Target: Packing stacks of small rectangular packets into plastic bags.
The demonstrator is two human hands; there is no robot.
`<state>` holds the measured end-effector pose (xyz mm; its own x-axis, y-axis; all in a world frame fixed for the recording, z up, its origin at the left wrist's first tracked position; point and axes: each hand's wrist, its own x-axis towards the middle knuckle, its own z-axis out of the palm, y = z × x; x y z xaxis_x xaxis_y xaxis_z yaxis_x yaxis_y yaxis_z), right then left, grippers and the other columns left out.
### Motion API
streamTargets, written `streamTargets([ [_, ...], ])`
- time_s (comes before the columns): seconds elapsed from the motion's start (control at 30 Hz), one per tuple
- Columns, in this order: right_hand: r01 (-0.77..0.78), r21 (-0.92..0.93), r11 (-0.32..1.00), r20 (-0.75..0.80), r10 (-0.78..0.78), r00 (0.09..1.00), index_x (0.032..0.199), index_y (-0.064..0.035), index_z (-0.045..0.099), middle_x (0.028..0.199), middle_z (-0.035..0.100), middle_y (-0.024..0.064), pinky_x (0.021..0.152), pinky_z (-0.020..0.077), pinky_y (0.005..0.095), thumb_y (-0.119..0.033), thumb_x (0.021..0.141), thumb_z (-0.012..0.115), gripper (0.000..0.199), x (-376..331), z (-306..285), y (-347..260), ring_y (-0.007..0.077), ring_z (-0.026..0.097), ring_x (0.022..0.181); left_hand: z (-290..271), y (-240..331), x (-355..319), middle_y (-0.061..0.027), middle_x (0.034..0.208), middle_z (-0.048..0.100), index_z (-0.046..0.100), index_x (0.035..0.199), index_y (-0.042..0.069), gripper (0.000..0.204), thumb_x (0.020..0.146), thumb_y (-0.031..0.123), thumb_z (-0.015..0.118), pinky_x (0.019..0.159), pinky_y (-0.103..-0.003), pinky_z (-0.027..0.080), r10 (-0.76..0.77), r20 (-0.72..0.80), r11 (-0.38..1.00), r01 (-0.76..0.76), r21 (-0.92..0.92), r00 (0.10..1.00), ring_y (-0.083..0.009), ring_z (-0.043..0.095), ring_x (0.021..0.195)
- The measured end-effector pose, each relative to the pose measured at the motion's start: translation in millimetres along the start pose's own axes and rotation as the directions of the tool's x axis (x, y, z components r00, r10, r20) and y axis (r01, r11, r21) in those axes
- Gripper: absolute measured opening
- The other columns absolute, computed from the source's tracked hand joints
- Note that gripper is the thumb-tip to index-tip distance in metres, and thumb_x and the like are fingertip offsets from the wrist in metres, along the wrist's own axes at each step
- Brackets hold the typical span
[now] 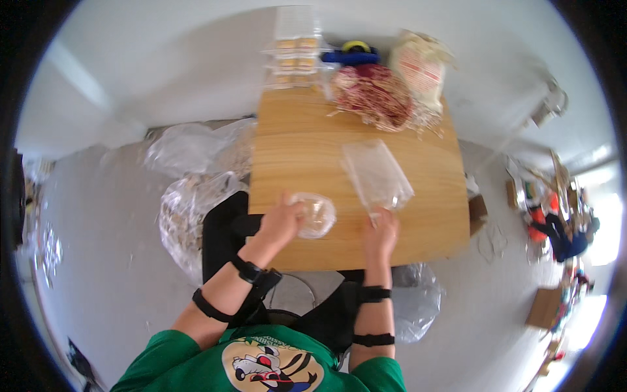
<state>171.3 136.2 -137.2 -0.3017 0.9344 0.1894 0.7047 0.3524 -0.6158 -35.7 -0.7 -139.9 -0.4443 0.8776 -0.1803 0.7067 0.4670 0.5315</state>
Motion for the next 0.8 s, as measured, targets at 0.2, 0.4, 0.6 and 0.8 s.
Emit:
streamTargets([
  [0.2,-0.045,-0.402,0.915,0.114,0.098,0.989,0.115,-0.0015,0.059,0.118,0.056,0.0203,0.095,0.0413,0.0456,-0.019,0.066,0.079,0.056,-17,-7,82,0.0358,0.05,0.113,-28,-7,-31,-0.0255,0.129,0.05,0.065,0.105,0.008,0.025,0.084,0.02,0.067,0.074,-0.041,0.054,0.1,-0.375,0.957,-0.192,-0.219,0.922,-0.034,0.065,0.091],
  [0.4,-0.227,0.062,0.972,0.078,0.222,0.972,0.116,0.0012,0.058,0.104,0.061,0.0147,0.085,0.0471,0.0396,-0.016,0.072,0.078,0.051,-8,14,104,0.0284,0.058,0.095,-55,-162,-71,-0.0176,0.11,0.061,0.067,0.101,0.005,0.019,0.084,0.01,0.062,0.08,-0.035,0.052,-0.461,-0.596,0.821,0.061,-0.568,0.657,-0.0297,0.065,0.088],
  [0.6,-0.366,0.435,0.823,0.269,0.27,0.925,0.12,0.0009,0.056,0.106,0.059,0.0068,0.085,0.048,0.0344,-0.014,0.089,0.066,0.036,29,43,22,0.0195,0.057,0.099,48,-395,-162,-0.0078,0.082,0.068,0.065,0.102,0.004,0.024,0.085,0.02,0.06,0.058,-0.029,0.051,-0.877,-0.23,0.462,0.611,-0.643,0.422,-0.0164,0.064,0.069],
  [0.8,-0.083,0.206,0.975,-0.061,0.098,0.993,0.118,0.0017,0.055,0.107,0.057,0.0087,0.088,0.0453,0.0304,-0.012,0.094,0.057,0.028,30,72,54,0.0193,0.054,0.098,162,-461,-253,-0.0106,0.081,0.067,0.065,0.096,0.005,0.022,0.084,0.02,0.056,0.058,-0.04,0.053,-0.842,0.451,0.074,0.892,-0.447,0.296,-0.0209,0.066,0.063],
])
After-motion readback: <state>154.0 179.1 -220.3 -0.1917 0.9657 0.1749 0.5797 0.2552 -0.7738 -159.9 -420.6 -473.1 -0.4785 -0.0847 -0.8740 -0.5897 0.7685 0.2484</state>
